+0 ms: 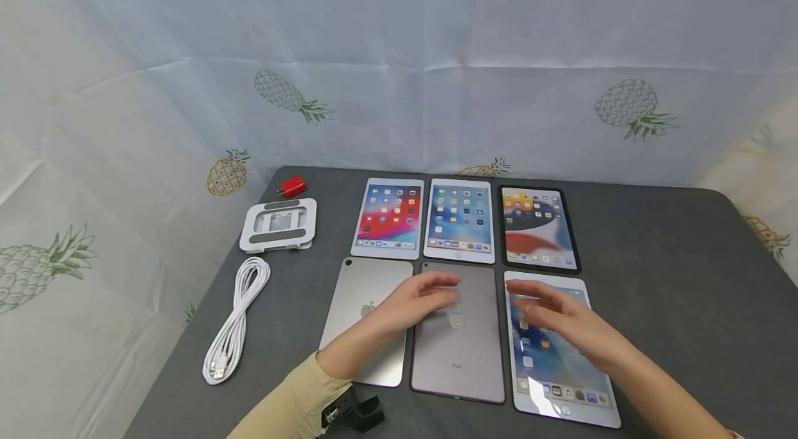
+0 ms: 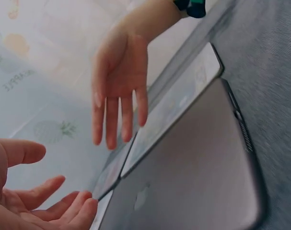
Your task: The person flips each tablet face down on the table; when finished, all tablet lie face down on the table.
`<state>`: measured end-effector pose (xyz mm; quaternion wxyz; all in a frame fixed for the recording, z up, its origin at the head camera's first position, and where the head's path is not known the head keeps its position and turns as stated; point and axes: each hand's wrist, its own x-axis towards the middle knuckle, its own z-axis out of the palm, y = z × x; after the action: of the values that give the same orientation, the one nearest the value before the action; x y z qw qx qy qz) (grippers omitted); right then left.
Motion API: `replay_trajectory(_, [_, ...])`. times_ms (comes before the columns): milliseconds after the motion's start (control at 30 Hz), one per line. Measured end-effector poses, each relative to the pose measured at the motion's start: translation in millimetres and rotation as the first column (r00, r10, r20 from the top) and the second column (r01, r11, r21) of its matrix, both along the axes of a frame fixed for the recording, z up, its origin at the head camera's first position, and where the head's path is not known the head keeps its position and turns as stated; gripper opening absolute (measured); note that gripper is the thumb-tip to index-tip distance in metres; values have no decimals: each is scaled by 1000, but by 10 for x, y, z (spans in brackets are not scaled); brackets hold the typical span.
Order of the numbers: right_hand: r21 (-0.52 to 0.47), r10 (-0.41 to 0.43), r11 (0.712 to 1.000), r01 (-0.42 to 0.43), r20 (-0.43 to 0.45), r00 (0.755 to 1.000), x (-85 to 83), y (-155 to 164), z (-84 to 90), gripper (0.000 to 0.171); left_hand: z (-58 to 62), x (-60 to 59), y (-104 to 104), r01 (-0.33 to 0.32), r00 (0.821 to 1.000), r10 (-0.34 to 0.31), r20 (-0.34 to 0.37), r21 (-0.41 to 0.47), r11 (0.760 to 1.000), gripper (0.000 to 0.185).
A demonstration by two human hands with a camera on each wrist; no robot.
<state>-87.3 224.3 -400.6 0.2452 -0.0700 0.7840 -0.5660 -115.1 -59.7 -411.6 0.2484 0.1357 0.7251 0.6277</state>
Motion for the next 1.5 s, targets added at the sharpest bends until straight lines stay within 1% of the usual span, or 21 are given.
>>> replay_trajectory(167, [12, -57, 998, 58, -93, 994, -13, 193, -6, 52, -5, -72, 235, 11, 995, -23, 95, 121, 993, 40])
replay_trajectory(267, [40, -69, 996, 75, -129, 989, -7, 320, -4, 52, -31, -80, 367, 7, 988, -32, 149, 162, 987, 39])
replay_trajectory(433, [74, -97, 992, 106, -121, 988, 19, 499, -10, 53, -83, -67, 539, 13, 974, -57, 218, 198, 980, 39])
replay_trajectory(600, [92, -121, 987, 132, -112, 986, 50, 640, -34, 53, -102, -46, 665, 21, 959, -78, 271, 206, 978, 45])
replay_trajectory(700, [109, -145, 982, 153, -79, 986, 67, 706, -56, 55, -80, -16, 724, 10, 953, -68, 295, 193, 981, 50])
replay_trajectory(767, [119, -159, 979, 163, -43, 986, 89, 742, -76, 57, -65, 12, 755, -9, 945, -55, 323, 193, 981, 54])
replay_trajectory(867, [150, -170, 975, 166, 9, 985, 127, 787, -100, 63, -48, 53, 793, -48, 928, -38, 371, 220, 974, 60])
replay_trajectory(967, [165, -164, 974, 153, 49, 985, 165, 826, -116, 66, -40, 79, 813, -85, 911, -33, 411, 264, 961, 63])
replay_trajectory(1133, [112, -146, 985, 133, 123, 982, 193, 872, -137, 68, -49, 71, 815, -129, 892, -20, 452, 297, 946, 62])
replay_trajectory(1300, [116, -124, 987, 109, 137, 983, 198, 915, -137, 70, -59, 43, 828, -158, 872, -12, 490, 305, 939, 57])
replay_trajectory(1400, [124, -111, 988, 92, 156, 982, 202, 938, -131, 71, -61, 37, 834, -159, 870, -10, 492, 301, 940, 55])
replay_trajectory(1500, [92, -107, 992, 92, 183, 977, 212, 958, -132, 71, -61, 33, 838, -153, 875, -9, 484, 294, 943, 54])
